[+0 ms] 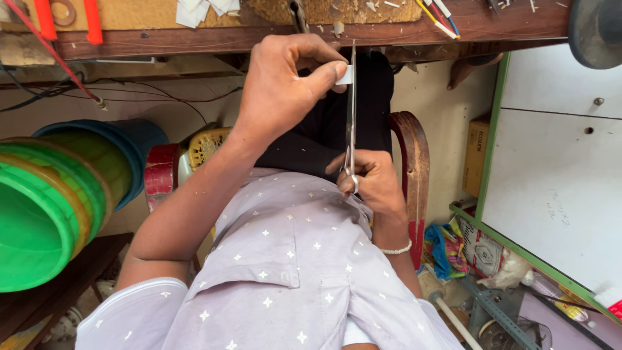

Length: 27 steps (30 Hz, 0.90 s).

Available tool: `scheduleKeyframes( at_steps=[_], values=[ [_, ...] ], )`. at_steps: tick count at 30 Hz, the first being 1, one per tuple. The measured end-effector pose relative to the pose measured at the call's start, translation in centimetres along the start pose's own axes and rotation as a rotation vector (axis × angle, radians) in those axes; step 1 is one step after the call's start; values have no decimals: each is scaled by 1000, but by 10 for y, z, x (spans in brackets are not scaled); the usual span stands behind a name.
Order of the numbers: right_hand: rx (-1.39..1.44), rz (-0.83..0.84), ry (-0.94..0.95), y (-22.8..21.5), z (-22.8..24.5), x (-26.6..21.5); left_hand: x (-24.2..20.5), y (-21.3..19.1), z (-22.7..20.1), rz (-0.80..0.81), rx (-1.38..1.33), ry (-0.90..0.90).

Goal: The person inserts small white insulating pieces into slots of a motor stator, using a screwdriver to press them in and scissors to trim excess material. The person repeats this process for multiple slots on the stator.

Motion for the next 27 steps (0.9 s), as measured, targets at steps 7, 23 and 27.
scheduleKeyframes(
  at_steps=[7, 23, 27],
  values=[
    [-358, -312, -206, -25, 86, -2, -8, 3, 22, 5, -481, -135],
    [-1952, 6, -135, -64, 279, 113, -42, -24, 18, -124, -396, -53],
    [-1871, -20, -97, -69, 267, 113, -37, -19, 17, -84, -376, -46]
  ],
)
Point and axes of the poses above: each hand's wrist, its own x-axis towards the middle knuckle, its own y-axis out of the palm, z = x × y, the point moved 8 cm from there along x, towards the middle knuckle, and after that the axes turned 1 degree about -y, right-handed, at the moved point
